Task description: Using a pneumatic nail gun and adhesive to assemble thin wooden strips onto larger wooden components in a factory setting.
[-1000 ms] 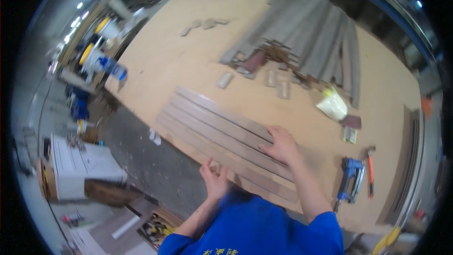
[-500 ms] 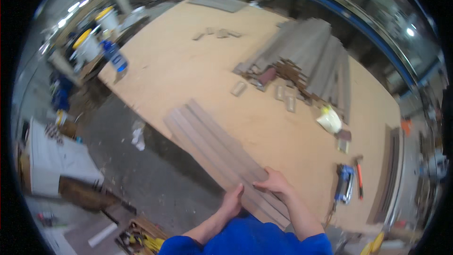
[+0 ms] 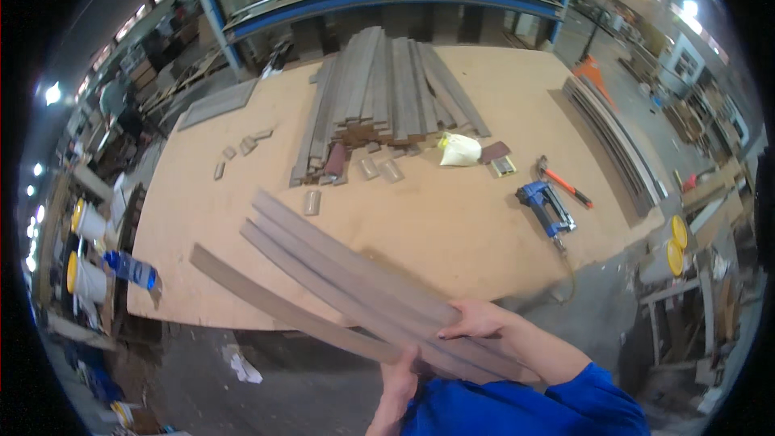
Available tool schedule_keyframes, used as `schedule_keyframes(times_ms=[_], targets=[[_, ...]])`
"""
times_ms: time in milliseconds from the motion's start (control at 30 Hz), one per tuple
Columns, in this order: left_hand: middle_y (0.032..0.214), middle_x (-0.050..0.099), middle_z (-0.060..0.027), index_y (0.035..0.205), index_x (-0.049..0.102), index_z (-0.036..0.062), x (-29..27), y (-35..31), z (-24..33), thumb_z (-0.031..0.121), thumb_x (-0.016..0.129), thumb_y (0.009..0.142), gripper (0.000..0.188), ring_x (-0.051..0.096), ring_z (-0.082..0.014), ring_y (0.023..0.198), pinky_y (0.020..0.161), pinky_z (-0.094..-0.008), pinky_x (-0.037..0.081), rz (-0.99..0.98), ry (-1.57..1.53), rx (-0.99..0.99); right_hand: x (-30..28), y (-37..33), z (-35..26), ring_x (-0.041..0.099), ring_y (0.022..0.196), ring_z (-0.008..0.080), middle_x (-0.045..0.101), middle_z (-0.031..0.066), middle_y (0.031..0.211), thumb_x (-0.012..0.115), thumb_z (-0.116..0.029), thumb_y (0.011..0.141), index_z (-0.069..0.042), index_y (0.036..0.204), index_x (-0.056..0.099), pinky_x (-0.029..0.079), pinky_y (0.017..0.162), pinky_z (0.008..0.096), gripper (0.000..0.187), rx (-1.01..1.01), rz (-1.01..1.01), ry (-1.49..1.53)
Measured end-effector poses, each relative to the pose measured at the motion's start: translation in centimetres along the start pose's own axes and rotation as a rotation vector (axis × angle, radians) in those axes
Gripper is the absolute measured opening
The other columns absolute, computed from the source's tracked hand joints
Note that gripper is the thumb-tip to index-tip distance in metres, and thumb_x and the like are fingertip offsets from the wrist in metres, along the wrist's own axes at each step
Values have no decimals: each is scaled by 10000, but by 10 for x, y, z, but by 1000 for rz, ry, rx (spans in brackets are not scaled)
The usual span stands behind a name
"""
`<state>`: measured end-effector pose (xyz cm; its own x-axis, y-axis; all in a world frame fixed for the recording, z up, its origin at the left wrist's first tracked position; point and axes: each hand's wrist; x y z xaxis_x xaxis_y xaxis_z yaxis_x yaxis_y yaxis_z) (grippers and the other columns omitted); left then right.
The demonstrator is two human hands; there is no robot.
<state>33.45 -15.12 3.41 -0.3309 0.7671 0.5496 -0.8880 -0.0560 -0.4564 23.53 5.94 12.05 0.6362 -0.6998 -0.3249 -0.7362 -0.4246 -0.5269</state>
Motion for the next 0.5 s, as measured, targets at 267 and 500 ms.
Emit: schedule_keyframes(times_ms=[267, 500], targets=[[1201, 719, -88, 1301, 660, -21, 126, 88, 167, 104, 800, 905, 439, 678, -202, 1092, 953, -377, 560, -371, 864, 28, -25, -21, -36, 695, 1018, 159, 760, 92, 1098, 853, -214, 877, 7, 1252, 698, 567, 921, 351, 463, -165, 496, 610], [1123, 774, -152, 1282, 729, 22, 152, 175, 224, 324, 870, 825, 565, 699, -259, 1160, 1060, -413, 497, -826, 1665, 63, 74, 81, -8, 329, 1538, 228, 204, 137, 1724, 762, -467, 929, -46, 1656, 96, 252, 1258, 319, 1072, -486, 804, 793]])
Point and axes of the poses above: each hand's wrist, its own y-axis towards the middle knuckle, its own x-axis out of the palm, z = x × y
